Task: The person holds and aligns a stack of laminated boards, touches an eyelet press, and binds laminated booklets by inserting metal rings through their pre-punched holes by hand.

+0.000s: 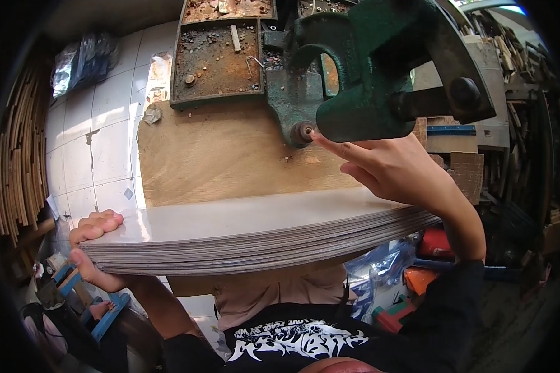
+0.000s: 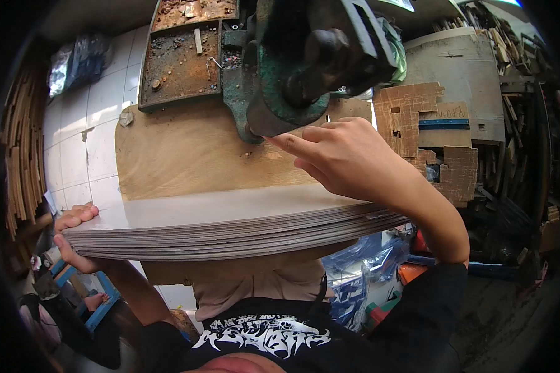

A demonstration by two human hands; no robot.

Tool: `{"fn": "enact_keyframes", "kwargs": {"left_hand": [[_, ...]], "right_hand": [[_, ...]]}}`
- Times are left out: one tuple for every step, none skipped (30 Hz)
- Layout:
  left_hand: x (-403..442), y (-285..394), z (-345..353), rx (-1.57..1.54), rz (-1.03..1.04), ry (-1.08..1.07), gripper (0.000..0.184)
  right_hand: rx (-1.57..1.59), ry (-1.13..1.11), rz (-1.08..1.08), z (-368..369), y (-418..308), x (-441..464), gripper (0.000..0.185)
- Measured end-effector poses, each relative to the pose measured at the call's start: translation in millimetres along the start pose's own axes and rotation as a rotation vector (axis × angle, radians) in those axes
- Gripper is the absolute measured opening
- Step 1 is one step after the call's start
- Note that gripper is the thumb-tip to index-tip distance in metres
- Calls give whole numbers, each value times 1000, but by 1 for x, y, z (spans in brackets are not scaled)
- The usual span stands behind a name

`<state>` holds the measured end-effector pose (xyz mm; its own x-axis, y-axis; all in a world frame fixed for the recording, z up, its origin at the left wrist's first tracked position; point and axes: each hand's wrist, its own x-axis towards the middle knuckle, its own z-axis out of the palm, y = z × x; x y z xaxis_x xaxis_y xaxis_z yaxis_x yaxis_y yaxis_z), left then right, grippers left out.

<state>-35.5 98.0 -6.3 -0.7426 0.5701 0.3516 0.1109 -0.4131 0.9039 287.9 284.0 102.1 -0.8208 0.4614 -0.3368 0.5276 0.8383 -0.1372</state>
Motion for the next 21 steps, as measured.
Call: {"fn": "enact_keyframes", "kwargs": {"left_hand": [[0,1,1,-6,10,-15,41],[1,2,0,14,-2,3,40],[1,2,-1,37,-14,22,40],[2,1,-4,47,-14,-3,40],[2,0,-6,46,-2,-12,40],[3,0,-7,35,-23,-11,40],[3,0,-7,23,-44,-11,41],[3,0,-7,17,-49,-10,40],[4,0,-9,18,-40,-15,40],[5,-1,-10,-9,-53,-15,39],[7,-2,-11,-38,-66,-14,38],[8,-4,-13,-41,-74,5,38],[8,-4,-14,-41,-66,3,38],[9,-6,-15,-29,-63,21,38],[10,-6,-13,-16,-60,41,38],[9,-4,-11,32,-54,60,39],[8,-3,-10,36,-47,63,39],[9,-3,-10,34,-63,67,38],[9,-3,-10,35,-82,70,38],[10,-4,-12,44,-78,66,38],[10,-6,-15,-1,-95,74,37]], "right_hand": [[1,15,12,0,5,-5,47],[41,28,-13,-1,11,-10,43],[81,42,-41,0,17,-17,39],[79,72,-35,2,26,-24,30],[98,168,-48,2,34,-31,22],[114,211,-40,5,49,-38,17],[129,254,-32,7,63,-45,13],[150,268,27,2,71,-52,11],[171,280,85,-3,78,-60,11],[220,332,117,-4,85,-69,13],[156,240,224,-13,91,-81,18],[301,309,244,-9,101,-96,23],[447,375,259,-4,111,-111,28],[446,382,254,1,119,-127,28],[618,496,244,7,124,-145,41],[792,605,230,15,127,-161,55],[794,607,222,27,129,-176,55],[922,715,231,44,130,-190,71],[1054,820,241,62,127,-199,89],[1064,823,239,79,118,-200,89],[1134,899,253,96,106,-198,102]]}}
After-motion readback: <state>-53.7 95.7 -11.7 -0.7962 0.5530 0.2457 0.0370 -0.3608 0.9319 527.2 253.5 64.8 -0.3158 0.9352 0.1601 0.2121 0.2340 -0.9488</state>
